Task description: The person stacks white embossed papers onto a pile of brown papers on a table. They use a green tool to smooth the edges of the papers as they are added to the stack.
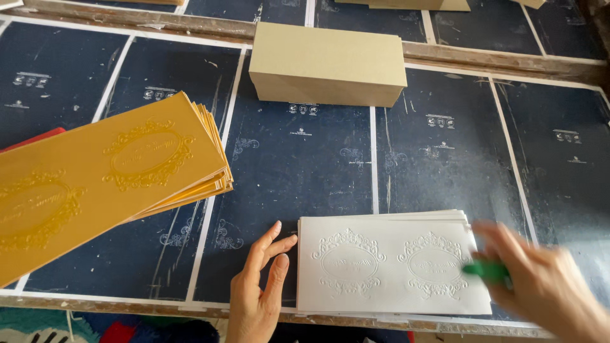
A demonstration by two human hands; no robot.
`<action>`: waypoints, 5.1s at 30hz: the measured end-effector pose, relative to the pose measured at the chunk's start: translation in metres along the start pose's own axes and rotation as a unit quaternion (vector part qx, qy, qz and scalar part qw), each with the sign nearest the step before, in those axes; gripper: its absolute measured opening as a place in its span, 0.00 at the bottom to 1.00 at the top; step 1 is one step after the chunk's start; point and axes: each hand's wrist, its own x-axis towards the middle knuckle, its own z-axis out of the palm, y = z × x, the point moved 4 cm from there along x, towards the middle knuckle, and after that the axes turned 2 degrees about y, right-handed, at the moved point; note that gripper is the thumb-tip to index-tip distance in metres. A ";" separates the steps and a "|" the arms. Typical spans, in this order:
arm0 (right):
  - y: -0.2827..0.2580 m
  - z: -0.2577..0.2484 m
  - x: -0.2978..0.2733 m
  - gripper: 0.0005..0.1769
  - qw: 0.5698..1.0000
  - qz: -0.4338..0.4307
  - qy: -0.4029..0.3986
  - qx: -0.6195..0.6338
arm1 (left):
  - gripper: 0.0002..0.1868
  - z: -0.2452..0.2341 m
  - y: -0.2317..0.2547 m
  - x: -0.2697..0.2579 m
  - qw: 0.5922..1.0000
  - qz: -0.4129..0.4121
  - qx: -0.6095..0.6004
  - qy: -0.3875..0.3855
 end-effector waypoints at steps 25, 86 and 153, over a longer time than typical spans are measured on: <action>-0.037 -0.045 0.237 0.13 0.913 -0.197 0.262 -0.241 | 0.16 -0.009 0.010 0.003 0.991 0.118 0.015 0.063; 0.007 -0.005 -0.058 0.10 0.886 0.338 0.072 0.310 | 0.26 0.019 0.020 -0.013 0.981 -0.066 -0.178 0.033; -0.039 0.001 -0.012 0.23 0.968 0.242 -0.008 0.068 | 0.25 0.005 0.005 0.005 0.967 0.173 0.179 -0.048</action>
